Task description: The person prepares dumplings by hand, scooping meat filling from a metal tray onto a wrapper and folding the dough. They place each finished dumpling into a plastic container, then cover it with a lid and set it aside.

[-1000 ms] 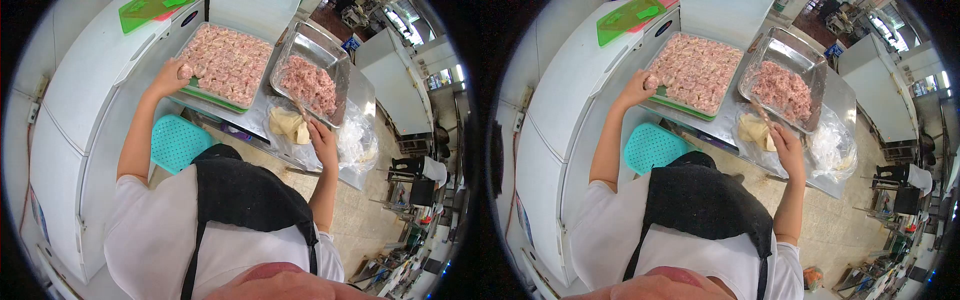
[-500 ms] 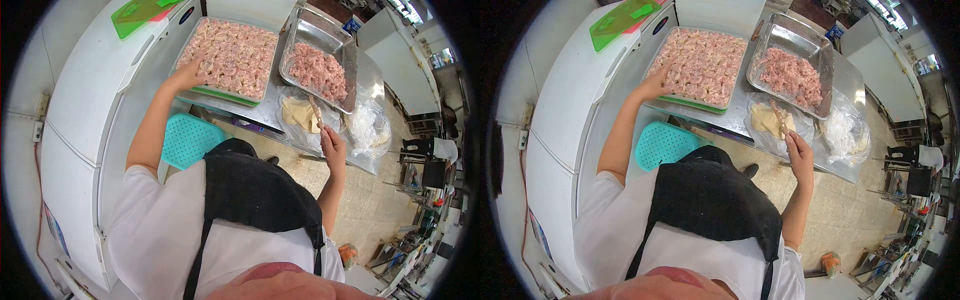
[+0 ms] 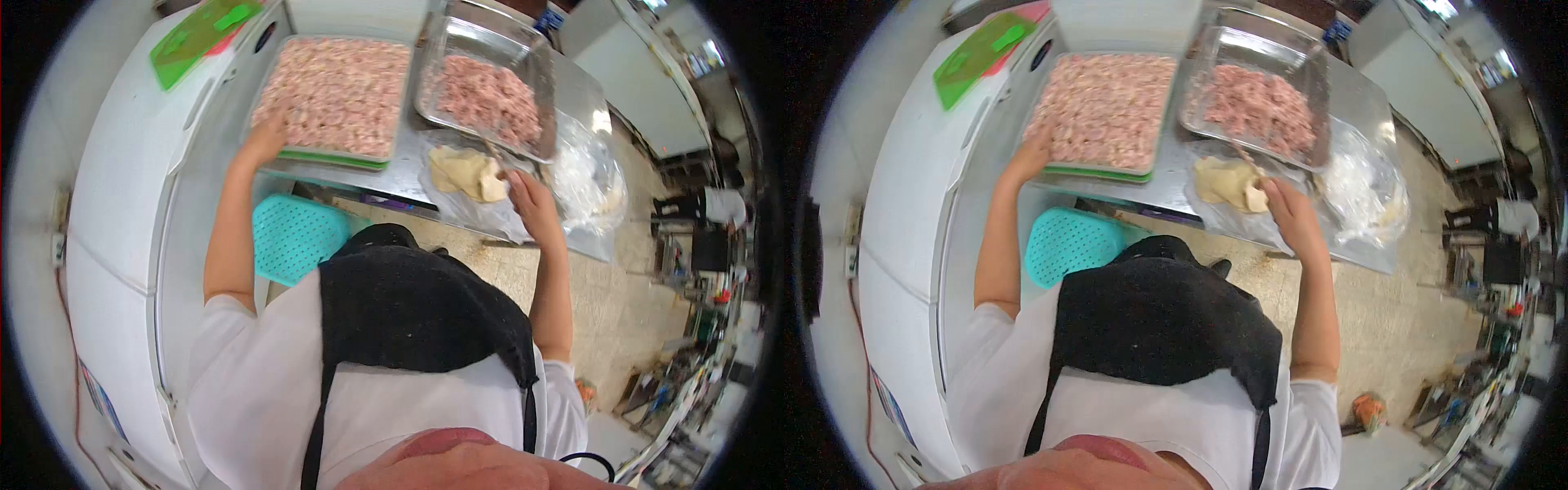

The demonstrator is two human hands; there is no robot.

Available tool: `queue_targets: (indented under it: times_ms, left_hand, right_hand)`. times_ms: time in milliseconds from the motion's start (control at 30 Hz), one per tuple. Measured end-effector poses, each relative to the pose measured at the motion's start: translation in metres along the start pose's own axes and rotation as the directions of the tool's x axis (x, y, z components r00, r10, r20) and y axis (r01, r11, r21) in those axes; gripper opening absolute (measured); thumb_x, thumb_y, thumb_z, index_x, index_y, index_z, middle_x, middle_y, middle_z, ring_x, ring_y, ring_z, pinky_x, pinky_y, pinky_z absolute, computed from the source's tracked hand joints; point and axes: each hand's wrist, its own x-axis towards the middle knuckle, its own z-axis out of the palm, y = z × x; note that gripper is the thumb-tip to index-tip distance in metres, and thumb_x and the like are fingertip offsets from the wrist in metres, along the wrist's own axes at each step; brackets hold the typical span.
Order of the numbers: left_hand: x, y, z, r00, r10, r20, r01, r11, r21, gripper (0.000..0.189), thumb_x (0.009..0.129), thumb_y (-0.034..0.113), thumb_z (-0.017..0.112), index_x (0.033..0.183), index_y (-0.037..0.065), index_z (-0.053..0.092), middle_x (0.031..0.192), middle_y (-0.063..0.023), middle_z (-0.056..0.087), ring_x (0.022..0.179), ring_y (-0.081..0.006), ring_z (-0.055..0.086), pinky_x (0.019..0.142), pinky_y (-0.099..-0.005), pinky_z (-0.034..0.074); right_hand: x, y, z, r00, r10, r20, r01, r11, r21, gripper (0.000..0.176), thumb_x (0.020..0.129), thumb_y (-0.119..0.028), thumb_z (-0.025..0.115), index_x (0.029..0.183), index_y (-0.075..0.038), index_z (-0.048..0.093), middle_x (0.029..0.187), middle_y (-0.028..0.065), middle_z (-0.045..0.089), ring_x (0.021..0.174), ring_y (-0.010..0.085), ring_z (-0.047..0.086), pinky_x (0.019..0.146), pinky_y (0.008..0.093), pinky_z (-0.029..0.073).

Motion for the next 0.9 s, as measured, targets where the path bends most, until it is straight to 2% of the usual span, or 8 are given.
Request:
queue_targets:
  times_ms: [67,167,233,400,533,733,800,900]
  left_hand:
    - [0.001,0.013,-0.007,0.999,-0.025,-0.041,0.026,0.999,0.024,0.055,0.09,0.012,0.041,0.144,0.015,0.034,0.126,-0.0266,0.053,0.111,-0.0396,0.056,0.095,-0.0447,0.043]
    - [0.009,0.001,0.008,0.928,0.269,-0.258,-0.236,0.96,0.153,0.052,0.09,0.013,0.042,0.142,0.014,0.038,0.122,-0.0245,0.056,0.106,-0.0385,0.058,0.09,-0.0452,0.045]
    - [-0.01,0.057,-0.019,0.973,-0.19,-0.127,0.205,0.971,0.119,0.045,0.089,0.015,0.048,0.134,0.009,0.047,0.125,-0.0205,0.056,0.11,-0.0351,0.057,0.093,-0.0423,0.044]
    - [-0.013,0.19,0.006,0.982,0.0,-0.191,-0.029,0.989,-0.148,0.038,0.086,0.016,0.057,0.122,0.004,0.056,0.12,-0.0163,0.058,0.112,-0.0328,0.054,0.096,-0.0392,0.042]
    - [0.007,0.293,0.092,0.872,0.46,-0.17,-0.49,0.817,-0.304,0.035,0.082,0.017,0.061,0.114,0.004,0.059,0.113,-0.0153,0.057,0.11,-0.0324,0.053,0.098,-0.0398,0.04]
    - [0.009,0.357,0.177,0.835,0.546,0.064,-0.535,0.834,-0.131,0.031,0.075,0.018,0.071,0.103,0.008,0.062,0.108,-0.0136,0.055,0.105,-0.0337,0.052,0.092,-0.0412,0.042]
    - [0.011,0.35,0.189,0.841,0.541,0.006,-0.537,0.837,-0.105,0.029,0.074,0.019,0.071,0.1,0.009,0.063,0.106,-0.0129,0.055,0.103,-0.0335,0.052,0.092,-0.0412,0.042]
    - [0.016,0.339,0.191,0.848,0.527,-0.056,-0.529,0.835,-0.151,0.023,0.078,0.019,0.069,0.097,0.008,0.064,0.104,-0.0119,0.057,0.102,-0.0326,0.053,0.091,-0.0403,0.042]
  right_hand:
    - [0.021,0.004,-0.018,0.995,-0.055,0.078,0.067,0.984,-0.163,0.032,0.099,-0.028,0.046,0.095,0.0,0.061,0.066,0.0091,0.057,0.06,0.0209,0.053,0.058,0.0344,0.042]
    - [0.054,0.018,-0.058,0.978,-0.197,0.062,0.203,0.859,-0.47,0.03,0.097,-0.028,0.048,0.092,-0.001,0.06,0.075,0.0194,0.063,0.068,0.0338,0.061,0.062,0.0432,0.045]
    - [0.08,0.029,-0.087,0.971,-0.208,0.122,0.214,0.511,-0.832,0.027,0.091,-0.025,0.051,0.087,-0.001,0.063,0.079,0.0208,0.065,0.078,0.0388,0.064,0.066,0.0495,0.048]
    - [0.141,0.07,-0.149,0.956,-0.233,0.176,0.258,0.391,-0.884,0.021,0.084,-0.018,0.054,0.078,-0.002,0.067,0.081,0.0199,0.067,0.079,0.0368,0.066,0.068,0.0473,0.052]
    - [0.18,0.11,-0.137,0.955,-0.232,0.183,0.257,0.35,-0.901,0.017,0.079,-0.014,0.056,0.078,-0.005,0.07,0.083,0.0156,0.069,0.077,0.0327,0.069,0.063,0.0436,0.055]
    - [0.131,0.088,-0.11,0.856,-0.288,0.429,0.504,0.28,-0.817,0.016,0.079,-0.015,0.058,0.078,-0.006,0.071,0.077,0.0136,0.069,0.072,0.0314,0.069,0.061,0.0423,0.056]
    - [0.148,0.083,-0.133,0.911,-0.165,0.377,0.411,0.404,-0.817,0.016,0.078,-0.016,0.059,0.075,-0.006,0.071,0.075,0.0134,0.069,0.07,0.0313,0.069,0.059,0.0424,0.055]
    - [0.165,0.104,-0.141,0.892,-0.263,0.367,0.44,0.32,-0.839,0.017,0.078,-0.016,0.058,0.074,-0.006,0.071,0.075,0.014,0.069,0.07,0.0313,0.069,0.058,0.0422,0.055]
